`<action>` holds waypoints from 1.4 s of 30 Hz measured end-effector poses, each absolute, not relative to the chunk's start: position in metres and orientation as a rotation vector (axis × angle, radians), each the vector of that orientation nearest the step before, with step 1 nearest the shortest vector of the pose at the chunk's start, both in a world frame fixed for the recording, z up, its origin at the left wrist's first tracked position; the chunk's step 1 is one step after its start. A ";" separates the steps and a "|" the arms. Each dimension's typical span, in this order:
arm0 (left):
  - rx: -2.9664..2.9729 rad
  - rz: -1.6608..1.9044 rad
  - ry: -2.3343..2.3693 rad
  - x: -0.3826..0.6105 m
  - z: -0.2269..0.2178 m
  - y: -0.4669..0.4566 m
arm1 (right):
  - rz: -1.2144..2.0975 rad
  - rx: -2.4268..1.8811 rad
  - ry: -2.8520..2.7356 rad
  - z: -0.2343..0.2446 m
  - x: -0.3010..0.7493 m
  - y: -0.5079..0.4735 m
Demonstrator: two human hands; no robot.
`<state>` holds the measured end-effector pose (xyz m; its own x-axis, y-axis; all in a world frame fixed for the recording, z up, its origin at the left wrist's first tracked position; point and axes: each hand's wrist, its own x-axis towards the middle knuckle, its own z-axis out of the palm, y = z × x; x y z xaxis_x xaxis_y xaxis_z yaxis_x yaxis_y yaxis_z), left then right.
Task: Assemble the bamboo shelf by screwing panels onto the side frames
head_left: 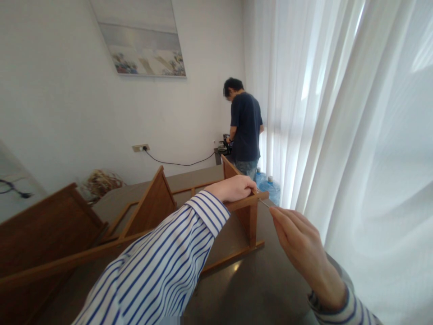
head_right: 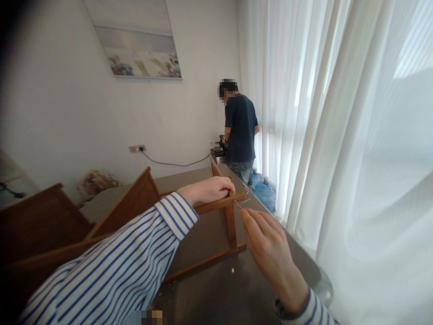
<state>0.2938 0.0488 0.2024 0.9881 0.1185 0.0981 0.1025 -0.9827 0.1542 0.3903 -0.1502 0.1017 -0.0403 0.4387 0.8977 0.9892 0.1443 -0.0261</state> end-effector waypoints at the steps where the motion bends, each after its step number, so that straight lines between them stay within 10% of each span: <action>1: 2.981 0.165 0.162 0.294 0.202 0.049 | -0.868 -1.413 -1.614 0.101 0.391 -0.150; 24: 3.004 0.177 0.107 0.294 0.202 0.049 | -0.882 -1.529 -1.785 0.127 0.388 -0.159; 42: 2.987 0.177 0.113 0.295 0.201 0.051 | 0.688 -1.055 -0.864 0.115 0.365 -0.137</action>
<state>0.2948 0.0511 0.2005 0.9903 0.0832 0.1116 0.0659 -0.9864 0.1506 0.3655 -0.1370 0.1150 0.4993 0.8241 0.2674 -0.0762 0.3493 -0.9339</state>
